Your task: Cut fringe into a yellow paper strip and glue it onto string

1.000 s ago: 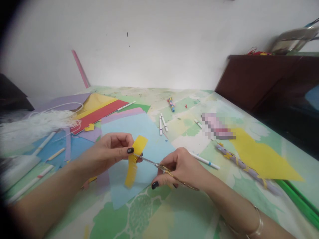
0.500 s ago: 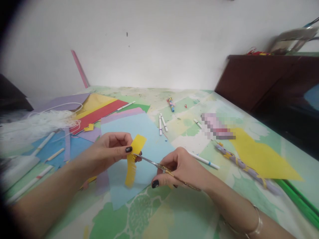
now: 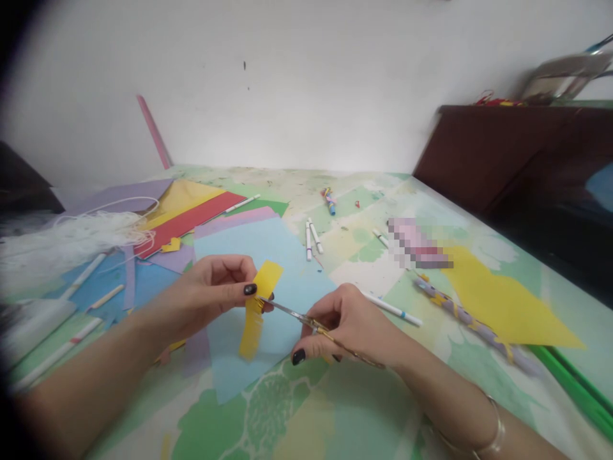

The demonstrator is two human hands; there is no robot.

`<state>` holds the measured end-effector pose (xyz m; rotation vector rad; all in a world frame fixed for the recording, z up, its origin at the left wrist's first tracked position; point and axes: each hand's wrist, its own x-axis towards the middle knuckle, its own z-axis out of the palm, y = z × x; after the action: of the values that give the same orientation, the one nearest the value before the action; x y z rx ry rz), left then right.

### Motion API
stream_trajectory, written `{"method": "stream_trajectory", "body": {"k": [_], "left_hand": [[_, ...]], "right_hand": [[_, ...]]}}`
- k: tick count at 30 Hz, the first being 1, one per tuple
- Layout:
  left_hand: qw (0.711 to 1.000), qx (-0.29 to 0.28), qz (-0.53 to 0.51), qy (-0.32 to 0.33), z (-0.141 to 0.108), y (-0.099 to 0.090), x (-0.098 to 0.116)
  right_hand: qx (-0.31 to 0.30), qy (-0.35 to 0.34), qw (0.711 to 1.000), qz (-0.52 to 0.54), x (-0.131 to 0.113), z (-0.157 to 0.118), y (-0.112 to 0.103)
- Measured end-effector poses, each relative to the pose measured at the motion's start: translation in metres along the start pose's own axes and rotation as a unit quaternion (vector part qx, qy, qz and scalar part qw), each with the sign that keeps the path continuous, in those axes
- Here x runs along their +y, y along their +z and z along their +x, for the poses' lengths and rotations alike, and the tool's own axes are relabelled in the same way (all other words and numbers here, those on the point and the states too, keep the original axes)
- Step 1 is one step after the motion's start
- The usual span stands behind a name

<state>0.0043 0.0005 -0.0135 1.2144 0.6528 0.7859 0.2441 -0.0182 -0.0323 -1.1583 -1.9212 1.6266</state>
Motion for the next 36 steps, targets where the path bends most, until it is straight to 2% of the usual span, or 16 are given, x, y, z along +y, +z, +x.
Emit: {"method": "stream_trajectory", "body": {"k": [29, 36], "left_hand": [[0.999, 0.016, 0.032, -0.015, -0.0019, -0.0008, 0.0000], [1.000, 0.015, 0.020, -0.015, -0.0019, 0.0002, 0.0003]], "right_hand": [[0.006, 0.031, 0.999, -0.004, -0.0008, 0.0008, 0.0002], [-0.010, 0.030, 0.999, -0.006, -0.0053, 0.0003, -0.0003]]}}
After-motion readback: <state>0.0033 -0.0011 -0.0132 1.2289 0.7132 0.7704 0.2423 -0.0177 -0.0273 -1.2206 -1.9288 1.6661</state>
